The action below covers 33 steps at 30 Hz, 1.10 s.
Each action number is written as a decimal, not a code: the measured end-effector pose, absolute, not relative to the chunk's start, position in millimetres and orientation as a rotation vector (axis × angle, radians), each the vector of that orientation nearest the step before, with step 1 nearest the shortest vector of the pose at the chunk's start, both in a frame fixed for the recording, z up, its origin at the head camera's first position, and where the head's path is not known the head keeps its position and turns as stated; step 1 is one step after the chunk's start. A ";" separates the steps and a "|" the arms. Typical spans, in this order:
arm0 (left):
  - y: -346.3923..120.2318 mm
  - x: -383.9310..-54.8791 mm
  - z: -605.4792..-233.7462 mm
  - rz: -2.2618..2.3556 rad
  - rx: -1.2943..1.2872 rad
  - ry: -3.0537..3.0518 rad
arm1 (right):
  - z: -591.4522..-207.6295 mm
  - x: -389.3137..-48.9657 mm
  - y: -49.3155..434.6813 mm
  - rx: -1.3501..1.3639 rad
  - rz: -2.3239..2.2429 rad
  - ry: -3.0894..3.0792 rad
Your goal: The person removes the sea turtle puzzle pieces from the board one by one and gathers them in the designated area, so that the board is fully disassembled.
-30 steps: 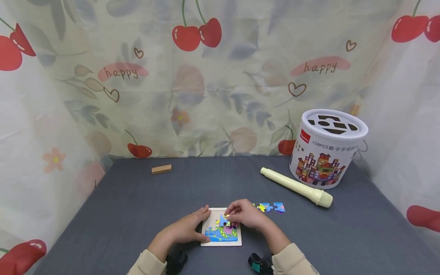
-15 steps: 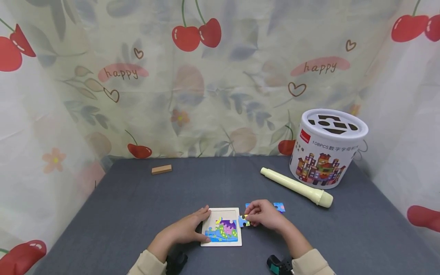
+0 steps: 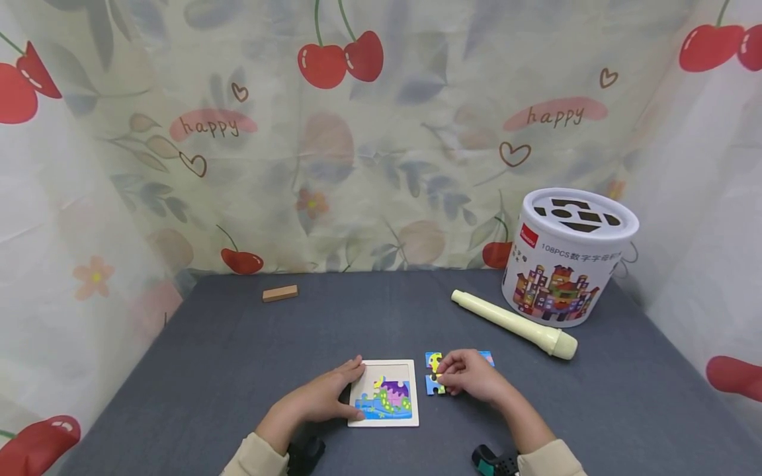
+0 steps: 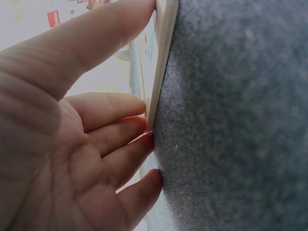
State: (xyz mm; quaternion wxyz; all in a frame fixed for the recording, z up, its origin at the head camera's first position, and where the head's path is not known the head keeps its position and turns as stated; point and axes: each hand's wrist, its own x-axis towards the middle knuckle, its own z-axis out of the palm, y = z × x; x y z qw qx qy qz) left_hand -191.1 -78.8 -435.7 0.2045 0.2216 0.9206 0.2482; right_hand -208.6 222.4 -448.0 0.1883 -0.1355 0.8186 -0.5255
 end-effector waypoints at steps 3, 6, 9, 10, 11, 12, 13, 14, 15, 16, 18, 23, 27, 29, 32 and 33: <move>-78.8 -190.4 -435.6 0.696 0.615 2.564 | -449.5 -207.8 222.5 -0.384 -1.470 2.314; -78.7 -189.6 -435.7 0.701 0.619 2.564 | -450.6 -207.2 222.6 -0.389 -1.454 2.342; -78.7 -189.4 -435.5 0.704 0.621 2.569 | -450.8 -206.7 223.0 -0.396 -1.425 2.387; -78.8 -189.3 -435.5 0.706 0.620 2.569 | -450.4 -206.5 223.0 -0.396 -1.416 2.403; -78.7 -189.5 -435.3 0.705 0.621 2.571 | -449.8 -206.3 223.0 -0.398 -1.407 2.420; -78.6 -189.6 -435.3 0.705 0.622 2.572 | -449.4 -206.2 222.9 -0.407 -1.396 2.439; -78.6 -189.8 -435.2 0.704 0.622 2.574 | -449.2 -206.4 223.1 -0.423 -1.383 2.460; -78.5 -189.8 -435.1 0.702 0.623 2.575 | -448.9 -206.4 223.5 -0.435 -1.366 2.483; -78.5 -190.0 -435.1 0.702 0.624 2.576 | -448.7 -206.3 223.9 -0.452 -1.348 2.511; -78.5 -190.2 -435.1 0.700 0.627 2.578 | -448.8 -206.2 224.3 -0.476 -1.324 2.540; -78.4 -190.3 -435.0 0.699 0.626 2.577 | -448.8 -205.6 225.2 -0.518 -1.269 2.592; -78.5 -190.1 -434.1 0.706 0.612 2.565 | -449.7 -203.1 224.7 -0.570 -1.176 2.648; -78.5 -190.4 -434.1 0.709 0.607 2.564 | -451.3 -202.5 223.3 -0.583 -1.148 2.675; -78.7 -190.6 -434.3 0.710 0.606 2.564 | -451.4 -202.1 222.8 -0.583 -1.146 2.683; -79.0 -190.9 -434.7 0.714 0.608 2.562 | -451.1 -201.6 222.2 -0.585 -1.142 2.695; -79.1 -191.0 -434.9 0.714 0.610 2.561 | -450.8 -201.5 221.9 -0.581 -1.140 2.698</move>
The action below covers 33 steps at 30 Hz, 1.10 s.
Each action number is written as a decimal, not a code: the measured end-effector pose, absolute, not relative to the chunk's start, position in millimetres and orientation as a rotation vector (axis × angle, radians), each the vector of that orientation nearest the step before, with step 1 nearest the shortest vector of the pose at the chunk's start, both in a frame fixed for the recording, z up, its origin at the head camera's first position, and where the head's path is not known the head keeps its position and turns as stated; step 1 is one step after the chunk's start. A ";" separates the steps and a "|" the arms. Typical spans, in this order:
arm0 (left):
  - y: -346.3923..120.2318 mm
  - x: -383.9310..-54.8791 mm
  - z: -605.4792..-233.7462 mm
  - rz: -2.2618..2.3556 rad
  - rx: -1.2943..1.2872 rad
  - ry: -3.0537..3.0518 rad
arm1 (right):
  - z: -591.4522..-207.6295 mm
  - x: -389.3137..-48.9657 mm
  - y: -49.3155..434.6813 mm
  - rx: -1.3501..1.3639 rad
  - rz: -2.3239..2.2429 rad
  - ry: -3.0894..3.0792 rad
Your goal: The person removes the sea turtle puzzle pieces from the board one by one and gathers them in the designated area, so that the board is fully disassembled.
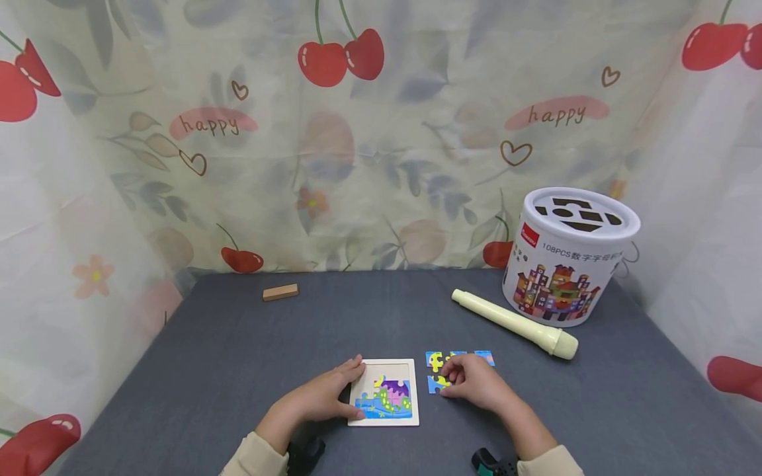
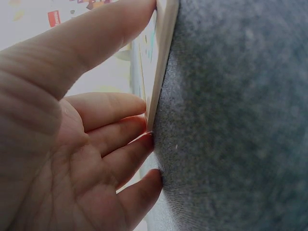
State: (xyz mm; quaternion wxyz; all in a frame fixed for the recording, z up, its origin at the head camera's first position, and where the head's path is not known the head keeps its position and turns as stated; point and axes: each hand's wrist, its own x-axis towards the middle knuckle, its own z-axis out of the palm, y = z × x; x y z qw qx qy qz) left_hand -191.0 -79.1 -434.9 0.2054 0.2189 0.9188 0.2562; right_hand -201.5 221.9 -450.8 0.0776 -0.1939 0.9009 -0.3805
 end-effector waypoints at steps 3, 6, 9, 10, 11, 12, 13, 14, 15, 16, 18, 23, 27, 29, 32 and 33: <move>-79.2 -191.2 -435.4 0.714 0.617 2.560 | -450.2 -201.4 221.6 -0.566 -1.135 2.702; -79.2 -191.1 -435.6 0.708 0.619 2.565 | -449.9 -201.7 221.3 -0.542 -1.131 2.698; -79.0 -190.8 -435.0 0.703 0.617 2.570 | -450.2 -202.2 221.3 -0.535 -1.129 2.693; -79.0 -190.7 -434.8 0.701 0.617 2.571 | -450.3 -202.3 221.3 -0.535 -1.129 2.694; -78.9 -190.6 -434.6 0.700 0.618 2.573 | -450.5 -202.5 221.5 -0.538 -1.128 2.695; -78.8 -190.5 -434.4 0.701 0.619 2.573 | -450.7 -202.8 221.7 -0.541 -1.128 2.696; -78.7 -190.5 -434.2 0.701 0.620 2.573 | -451.0 -203.0 222.0 -0.545 -1.127 2.698; -78.6 -190.4 -434.1 0.699 0.623 2.575 | -451.1 -203.1 222.2 -0.548 -1.127 2.700; -78.6 -190.4 -434.1 0.698 0.624 2.575 | -451.3 -203.2 222.4 -0.551 -1.127 2.701; -78.5 -190.3 -433.9 0.698 0.625 2.574 | -451.3 -203.2 222.6 -0.552 -1.128 2.700; -78.5 -190.1 -433.8 0.699 0.624 2.573 | -451.3 -203.0 222.6 -0.551 -1.129 2.700; -78.4 -190.1 -432.7 0.705 0.614 2.565 | -449.5 -200.9 221.8 -0.562 -1.157 2.683; -78.1 -189.6 -432.0 0.710 0.611 2.561 | -448.5 -199.6 221.7 -0.567 -1.171 2.672; -78.0 -189.3 -431.9 0.711 0.612 2.559 | -448.4 -199.5 221.9 -0.570 -1.170 2.675; -78.3 -189.2 -431.8 0.710 0.621 2.562 | -448.2 -199.7 221.6 -0.573 -1.167 2.687; -78.7 -188.8 -432.1 0.709 0.621 2.562 | -448.0 -199.8 221.3 -0.577 -1.167 2.690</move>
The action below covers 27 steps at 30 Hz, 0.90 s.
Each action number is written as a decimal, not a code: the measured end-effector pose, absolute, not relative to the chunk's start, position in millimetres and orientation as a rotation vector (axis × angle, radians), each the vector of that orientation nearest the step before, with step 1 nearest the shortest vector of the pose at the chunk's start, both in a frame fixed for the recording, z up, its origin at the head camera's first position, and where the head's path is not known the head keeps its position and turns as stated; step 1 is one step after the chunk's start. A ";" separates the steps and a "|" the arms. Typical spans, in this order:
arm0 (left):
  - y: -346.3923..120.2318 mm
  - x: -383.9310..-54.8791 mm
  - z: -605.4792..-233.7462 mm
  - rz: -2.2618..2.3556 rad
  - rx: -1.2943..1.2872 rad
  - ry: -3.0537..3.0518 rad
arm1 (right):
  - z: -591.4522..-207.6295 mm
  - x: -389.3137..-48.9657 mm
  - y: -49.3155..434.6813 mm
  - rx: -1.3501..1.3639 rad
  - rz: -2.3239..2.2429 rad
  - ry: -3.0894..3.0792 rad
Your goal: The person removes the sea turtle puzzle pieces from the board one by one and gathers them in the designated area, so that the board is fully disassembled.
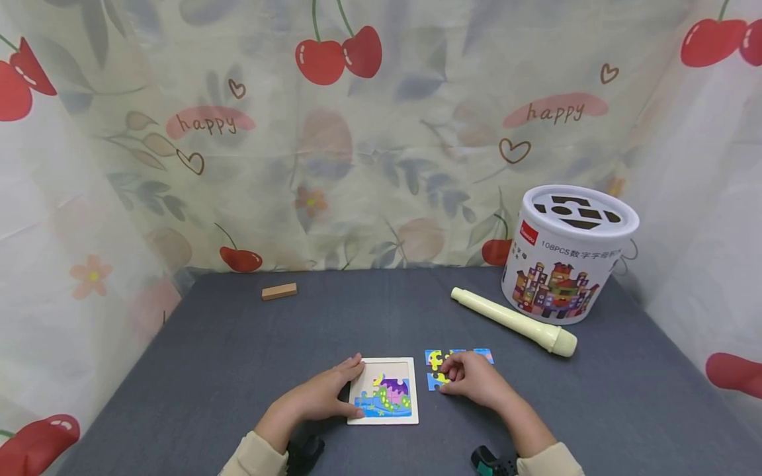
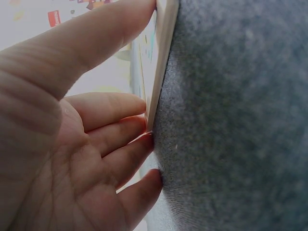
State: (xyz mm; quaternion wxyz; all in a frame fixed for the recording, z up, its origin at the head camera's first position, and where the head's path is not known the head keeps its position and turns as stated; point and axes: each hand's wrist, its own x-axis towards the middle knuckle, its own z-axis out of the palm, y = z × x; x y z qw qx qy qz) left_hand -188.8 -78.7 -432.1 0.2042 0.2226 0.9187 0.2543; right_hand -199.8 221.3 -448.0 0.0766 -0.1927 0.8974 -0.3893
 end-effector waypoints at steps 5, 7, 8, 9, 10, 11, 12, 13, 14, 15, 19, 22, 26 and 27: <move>-80.2 -188.1 -433.4 0.721 0.626 2.557 | -445.8 -200.8 219.1 -0.603 -1.191 2.696; -80.2 -188.4 -433.1 0.727 0.631 2.554 | -443.6 -202.1 217.7 -0.601 -1.193 2.693; -80.0 -188.6 -432.8 0.729 0.634 2.553 | -442.5 -202.9 217.1 -0.599 -1.187 2.694; -79.6 -188.8 -432.8 0.729 0.639 2.555 | -441.2 -203.8 216.4 -0.591 -1.179 2.695; -79.3 -189.0 -432.6 0.725 0.642 2.558 | -440.0 -204.5 215.8 -0.586 -1.170 2.695; -79.0 -189.2 -432.4 0.720 0.646 2.562 | -438.9 -205.2 215.1 -0.584 -1.160 2.696; -78.8 -189.3 -432.3 0.719 0.647 2.563 | -437.4 -205.6 214.2 -0.583 -1.150 2.698; -78.5 -188.9 -432.2 0.718 0.649 2.565 | -436.0 -205.8 213.1 -0.585 -1.140 2.702; -78.3 -188.3 -432.0 0.718 0.651 2.565 | -434.4 -205.9 211.7 -0.589 -1.132 2.706; -78.1 -187.7 -432.0 0.716 0.652 2.568 | -432.7 -205.9 210.1 -0.600 -1.126 2.711; -76.3 -184.2 -430.8 0.688 0.678 2.592 | -426.0 -206.7 200.1 -0.669 -1.124 2.718; -74.0 -180.7 -430.4 0.633 0.702 2.613 | -423.1 -209.0 189.4 -0.697 -1.122 2.695; -72.5 -174.3 -429.5 0.557 0.715 2.617 | -422.5 -212.3 172.1 -0.726 -1.117 2.648; -72.6 -172.5 -429.4 0.545 0.729 2.619 | -423.0 -213.0 167.7 -0.740 -1.115 2.636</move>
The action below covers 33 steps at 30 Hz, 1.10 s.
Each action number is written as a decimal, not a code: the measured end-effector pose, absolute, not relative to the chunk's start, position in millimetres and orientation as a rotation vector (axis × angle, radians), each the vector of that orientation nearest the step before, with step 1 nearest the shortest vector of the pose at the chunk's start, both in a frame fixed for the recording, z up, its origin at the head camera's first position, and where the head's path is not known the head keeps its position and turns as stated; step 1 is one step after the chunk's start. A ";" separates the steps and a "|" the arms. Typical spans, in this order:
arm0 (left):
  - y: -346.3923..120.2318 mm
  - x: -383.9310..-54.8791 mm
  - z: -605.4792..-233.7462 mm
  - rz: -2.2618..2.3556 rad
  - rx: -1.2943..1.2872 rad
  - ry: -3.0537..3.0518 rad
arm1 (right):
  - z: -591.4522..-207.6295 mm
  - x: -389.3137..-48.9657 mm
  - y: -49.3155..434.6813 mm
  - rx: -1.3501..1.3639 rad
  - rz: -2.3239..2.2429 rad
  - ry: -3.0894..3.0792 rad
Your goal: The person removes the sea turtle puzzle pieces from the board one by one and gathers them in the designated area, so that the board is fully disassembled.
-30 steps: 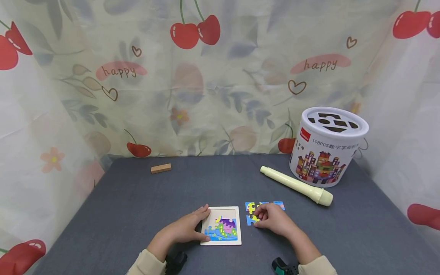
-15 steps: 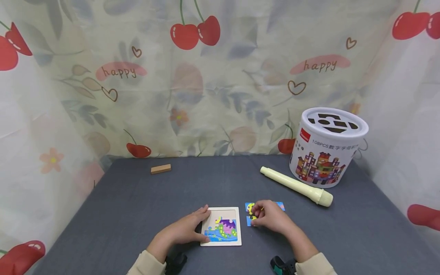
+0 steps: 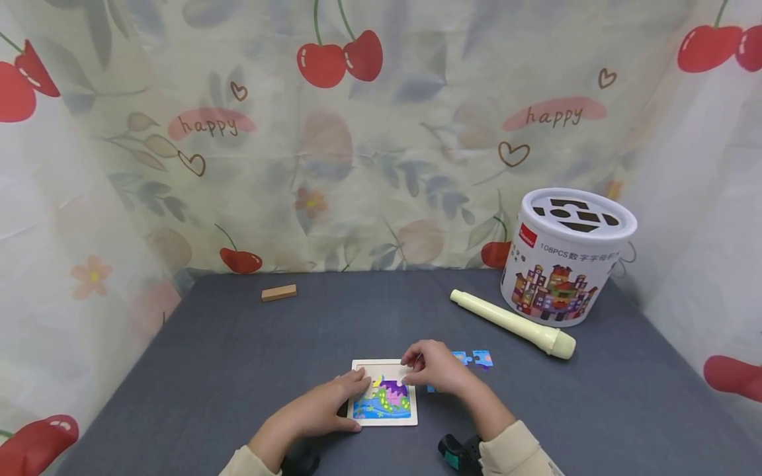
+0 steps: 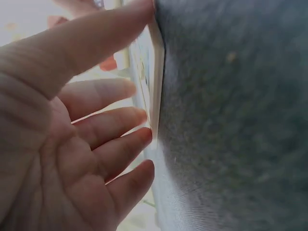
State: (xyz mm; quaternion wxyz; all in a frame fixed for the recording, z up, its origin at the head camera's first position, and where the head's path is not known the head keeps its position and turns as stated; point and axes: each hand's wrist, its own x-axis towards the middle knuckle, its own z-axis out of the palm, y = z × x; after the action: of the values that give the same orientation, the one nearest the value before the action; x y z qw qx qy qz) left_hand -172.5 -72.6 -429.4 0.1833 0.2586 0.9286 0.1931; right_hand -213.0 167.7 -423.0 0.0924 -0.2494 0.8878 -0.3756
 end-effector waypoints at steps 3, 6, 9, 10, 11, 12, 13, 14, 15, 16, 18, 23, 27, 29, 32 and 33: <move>-73.7 -166.2 -428.4 0.522 0.786 2.623 | -426.1 -215.1 155.6 -0.776 -1.092 2.615; -74.9 -159.9 -427.9 0.501 0.868 2.631 | -428.5 -217.5 145.3 -0.790 -1.066 2.586; -74.6 -154.4 -427.9 0.455 0.944 2.652 | -429.7 -218.8 137.3 -0.782 -1.063 2.553; -74.3 -152.7 -428.2 0.434 0.971 2.663 | -430.5 -219.3 135.2 -0.785 -1.061 2.546; -73.9 -151.2 -428.3 0.417 0.990 2.674 | -431.1 -219.6 133.4 -0.792 -1.056 2.544; -73.4 -149.8 -428.2 0.402 1.002 2.681 | -431.8 -219.9 131.7 -0.793 -1.056 2.541; -73.0 -148.3 -428.4 0.391 1.014 2.687 | -432.4 -220.0 130.1 -0.787 -1.058 2.538; -72.6 -147.0 -428.5 0.381 1.024 2.689 | -433.4 -220.3 128.9 -0.788 -1.053 2.542; -72.2 -146.1 -428.9 0.374 1.031 2.689 | -434.3 -220.4 127.8 -0.783 -1.053 2.542; -71.9 -144.9 -429.0 0.377 1.032 2.686 | -435.2 -220.6 126.7 -0.779 -1.050 2.547; -71.1 -143.8 -429.5 0.382 1.037 2.679 | -436.3 -220.3 124.9 -0.755 -1.060 2.554; -70.7 -143.7 -430.4 0.399 1.030 2.665 | -438.7 -219.0 122.3 -0.715 -1.098 2.555; -71.3 -144.6 -430.9 0.408 1.027 2.650 | -439.7 -218.2 121.3 -0.699 -1.103 2.565; -71.3 -144.2 -431.2 0.411 1.034 2.651 | -440.6 -218.5 120.8 -0.691 -1.102 2.581; -70.8 -143.5 -431.1 0.407 1.039 2.657 | -440.6 -218.4 120.6 -0.686 -1.104 2.598; -70.5 -143.2 -431.0 0.403 1.041 2.662 | -440.9 -218.6 120.6 -0.683 -1.106 2.602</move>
State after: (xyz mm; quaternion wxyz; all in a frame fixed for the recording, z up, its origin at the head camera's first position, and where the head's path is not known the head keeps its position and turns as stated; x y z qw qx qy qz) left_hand -143.2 -70.5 -431.0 0.1274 0.3577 0.9147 0.1384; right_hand -218.6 120.6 -440.9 0.1161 -0.2332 0.8885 -0.3778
